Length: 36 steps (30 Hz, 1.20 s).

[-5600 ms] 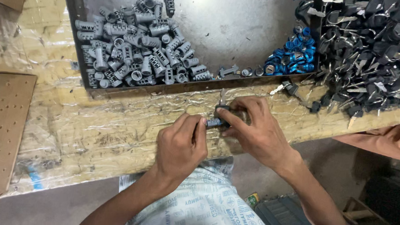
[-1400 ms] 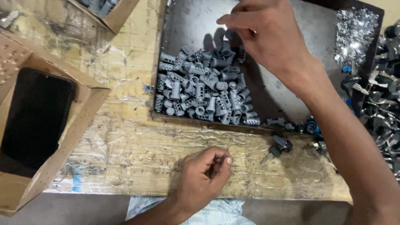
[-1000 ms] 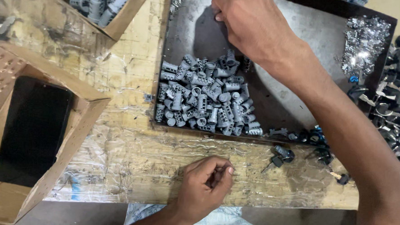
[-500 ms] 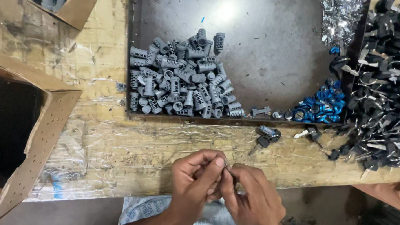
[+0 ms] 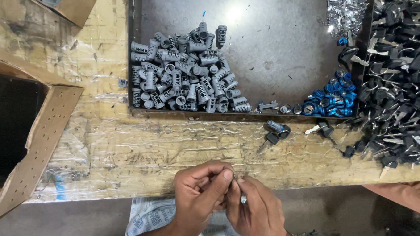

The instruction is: The person picks gray plastic anchor bodies from a metal tray, presses a blue cap into each one by hand, and places the assembled piece aside, repeating this cycle continuously. Assembled pieces accumulate on the workbench next to trays of loose parts.

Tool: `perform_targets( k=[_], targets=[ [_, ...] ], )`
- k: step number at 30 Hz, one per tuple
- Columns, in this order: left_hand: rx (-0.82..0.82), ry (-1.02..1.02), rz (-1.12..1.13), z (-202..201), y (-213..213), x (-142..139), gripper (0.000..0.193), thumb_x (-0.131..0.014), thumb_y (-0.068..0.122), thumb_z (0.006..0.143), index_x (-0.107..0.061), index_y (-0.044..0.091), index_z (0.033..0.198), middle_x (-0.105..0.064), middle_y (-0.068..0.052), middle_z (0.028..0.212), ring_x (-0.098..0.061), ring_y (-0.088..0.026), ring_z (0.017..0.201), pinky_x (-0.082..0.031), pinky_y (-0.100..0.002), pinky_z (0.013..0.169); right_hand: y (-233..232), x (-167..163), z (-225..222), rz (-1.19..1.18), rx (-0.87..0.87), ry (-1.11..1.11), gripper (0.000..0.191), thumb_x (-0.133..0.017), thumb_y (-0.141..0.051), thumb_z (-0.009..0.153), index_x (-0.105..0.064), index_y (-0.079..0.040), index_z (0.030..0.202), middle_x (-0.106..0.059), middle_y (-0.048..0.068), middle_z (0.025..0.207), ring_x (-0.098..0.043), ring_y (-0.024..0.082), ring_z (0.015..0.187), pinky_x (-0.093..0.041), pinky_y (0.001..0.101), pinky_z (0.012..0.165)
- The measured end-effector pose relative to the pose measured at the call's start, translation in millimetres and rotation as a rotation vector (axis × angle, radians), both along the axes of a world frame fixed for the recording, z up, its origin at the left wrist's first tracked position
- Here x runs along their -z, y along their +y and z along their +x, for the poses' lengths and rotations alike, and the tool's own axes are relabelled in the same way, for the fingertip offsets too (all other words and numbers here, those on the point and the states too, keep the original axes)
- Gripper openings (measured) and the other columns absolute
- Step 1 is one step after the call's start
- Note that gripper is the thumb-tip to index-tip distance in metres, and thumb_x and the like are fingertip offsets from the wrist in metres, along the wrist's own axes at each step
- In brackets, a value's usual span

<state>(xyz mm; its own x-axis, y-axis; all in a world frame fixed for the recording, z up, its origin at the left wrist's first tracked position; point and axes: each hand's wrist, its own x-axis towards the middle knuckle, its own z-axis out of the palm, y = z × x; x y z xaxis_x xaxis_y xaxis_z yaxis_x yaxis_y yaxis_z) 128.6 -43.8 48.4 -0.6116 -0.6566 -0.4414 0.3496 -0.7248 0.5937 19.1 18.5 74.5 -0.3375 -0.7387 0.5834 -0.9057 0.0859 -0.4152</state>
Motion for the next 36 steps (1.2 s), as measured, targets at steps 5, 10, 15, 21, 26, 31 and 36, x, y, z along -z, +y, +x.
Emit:
perform_targets(
  k=[5,10,15,21,26,31,36],
  targets=[
    [-0.009,-0.054,-0.151,3,-19,-1,0.012,-0.067,0.001,0.1,-0.074,-0.008,0.103,-0.065,-0.001,0.077,-0.049,-0.001,0.057,-0.036,-0.02,0.047,-13,-15,-12,0.078,-0.087,-0.279,0.024,-0.079,0.012,0.082,-0.069,0.01,0.104,-0.072,0.014,0.087,-0.074,0.023,0.073,-0.059,0.0314,0.064],
    [0.248,-0.123,-0.4,6,-50,-1,0.012,-0.068,0.001,0.096,-0.077,-0.005,0.102,-0.076,-0.003,0.081,-0.059,-0.001,0.063,-0.045,-0.02,0.053,-29,-28,-26,0.157,-0.263,-0.297,0.035,-0.074,0.014,0.072,-0.07,0.008,0.106,-0.072,0.018,0.091,-0.074,0.028,0.078,-0.059,0.0329,0.067],
    [0.452,-0.021,-0.26,9,-71,5,0.012,-0.069,0.003,0.096,-0.078,-0.002,0.102,-0.074,0.0,0.078,-0.049,0.003,0.056,-0.035,-0.018,0.047,-31,-25,-28,0.171,-0.314,-0.305,0.035,-0.069,0.012,0.072,-0.07,0.008,0.106,-0.072,0.017,0.089,-0.074,0.025,0.075,-0.058,0.0319,0.065],
    [0.161,-0.084,-0.271,9,-64,11,0.01,-0.068,0.003,0.098,-0.075,-0.004,0.1,-0.066,0.005,0.077,-0.047,0.002,0.061,-0.034,-0.019,0.05,-85,-49,-85,0.549,-0.29,-0.612,0.008,-0.079,-0.005,0.085,-0.082,-0.003,0.092,-0.081,0.011,0.08,-0.074,0.013,0.06,-0.058,0.0265,0.052],
    [0.112,-0.12,-0.279,7,-54,16,0.009,-0.063,0.004,0.102,-0.067,-0.003,0.1,-0.056,0.007,0.075,-0.043,0.002,0.06,-0.032,-0.019,0.05,-193,-38,-133,0.365,-0.177,-0.44,0.012,-0.069,-0.012,0.101,-0.076,-0.003,0.104,-0.073,0.006,0.081,-0.067,0.006,0.063,-0.052,0.0194,0.052],
    [0.109,-0.128,-0.288,8,-52,20,0.011,-0.06,0.004,0.103,-0.066,-0.003,0.097,-0.053,0.005,0.071,-0.043,0.0,0.06,-0.033,-0.02,0.05,-227,-22,-136,0.473,-0.354,-0.058,0.028,-0.086,-0.014,0.095,-0.077,0.003,0.115,-0.077,0.017,0.097,-0.074,0.018,0.077,-0.057,0.0294,0.066],
    [0.06,0.075,-0.095,5,-58,12,0.011,-0.056,0.004,0.107,-0.062,-0.003,0.101,-0.056,0.001,0.078,-0.048,-0.002,0.063,-0.04,-0.022,0.054,-183,-20,-149,0.508,-0.255,-0.121,0.027,-0.081,-0.009,0.096,-0.074,0.0,0.121,-0.075,0.016,0.105,-0.075,0.021,0.085,-0.057,0.0287,0.065]
  ],
)
